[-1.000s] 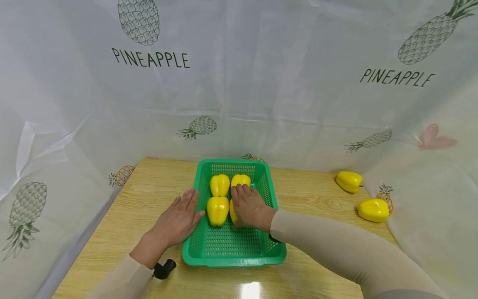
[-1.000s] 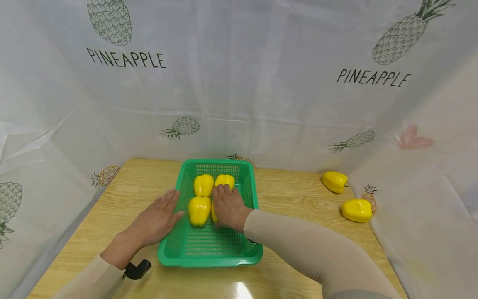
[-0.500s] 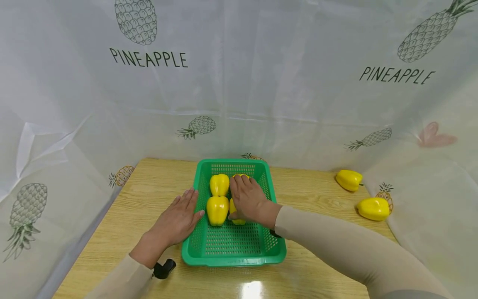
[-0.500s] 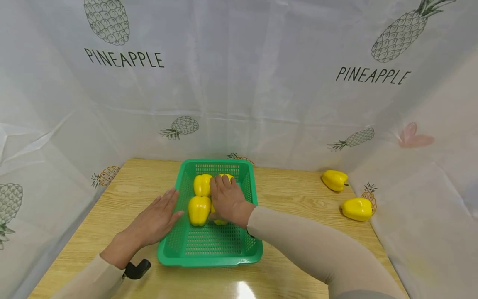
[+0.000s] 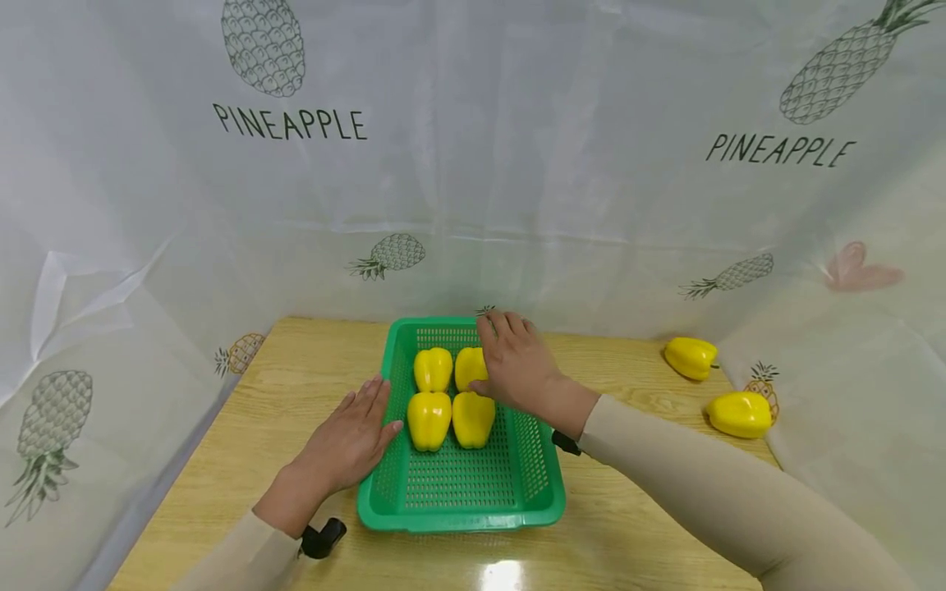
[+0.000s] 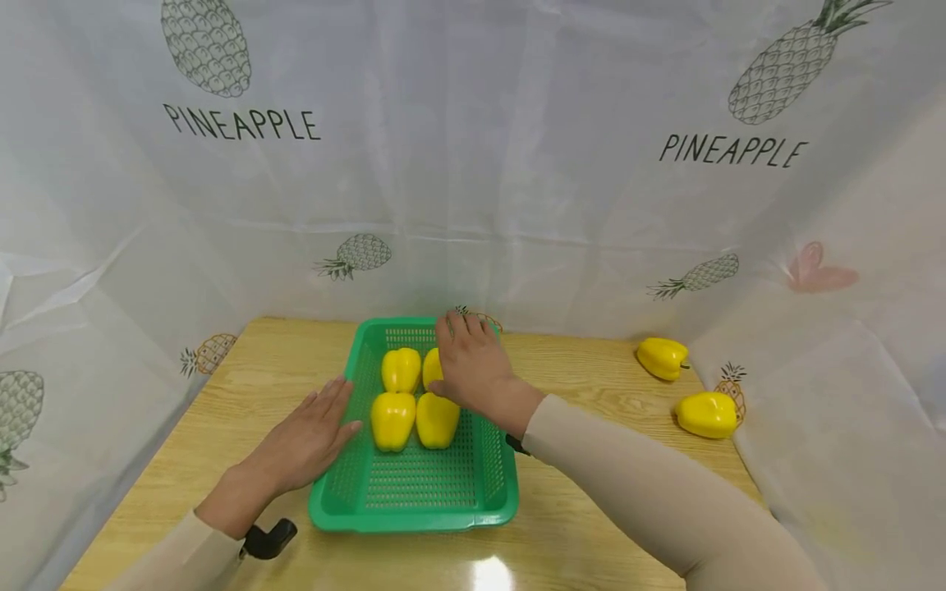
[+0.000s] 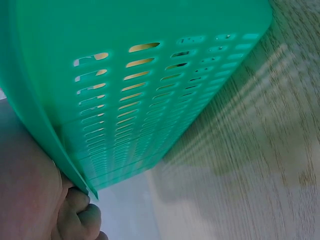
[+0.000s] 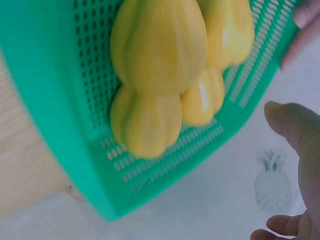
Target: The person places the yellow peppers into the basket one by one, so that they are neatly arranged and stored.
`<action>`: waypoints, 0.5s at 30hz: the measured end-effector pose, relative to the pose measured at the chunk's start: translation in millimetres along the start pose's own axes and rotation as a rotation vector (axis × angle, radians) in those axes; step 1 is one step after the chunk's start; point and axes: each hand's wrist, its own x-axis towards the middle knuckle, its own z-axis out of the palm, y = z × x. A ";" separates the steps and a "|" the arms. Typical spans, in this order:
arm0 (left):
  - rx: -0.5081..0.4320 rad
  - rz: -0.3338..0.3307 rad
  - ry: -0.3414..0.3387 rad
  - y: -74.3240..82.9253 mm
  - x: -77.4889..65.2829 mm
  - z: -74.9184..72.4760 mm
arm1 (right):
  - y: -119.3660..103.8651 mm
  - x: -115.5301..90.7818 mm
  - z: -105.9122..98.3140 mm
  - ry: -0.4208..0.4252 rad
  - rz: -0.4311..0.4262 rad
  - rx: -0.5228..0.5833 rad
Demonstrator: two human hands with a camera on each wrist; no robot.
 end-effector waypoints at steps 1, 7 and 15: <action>0.000 -0.001 0.000 -0.1 0.0 0.7 | 5.5 -2.6 -0.2 0.030 0.012 -0.001; 0.001 -0.007 0.000 0.5 0.5 2.3 | 43.9 -25.1 5.8 0.173 0.115 0.082; 0.000 -0.018 -0.003 2.0 0.7 2.4 | 94.9 -63.8 29.2 0.239 0.257 0.088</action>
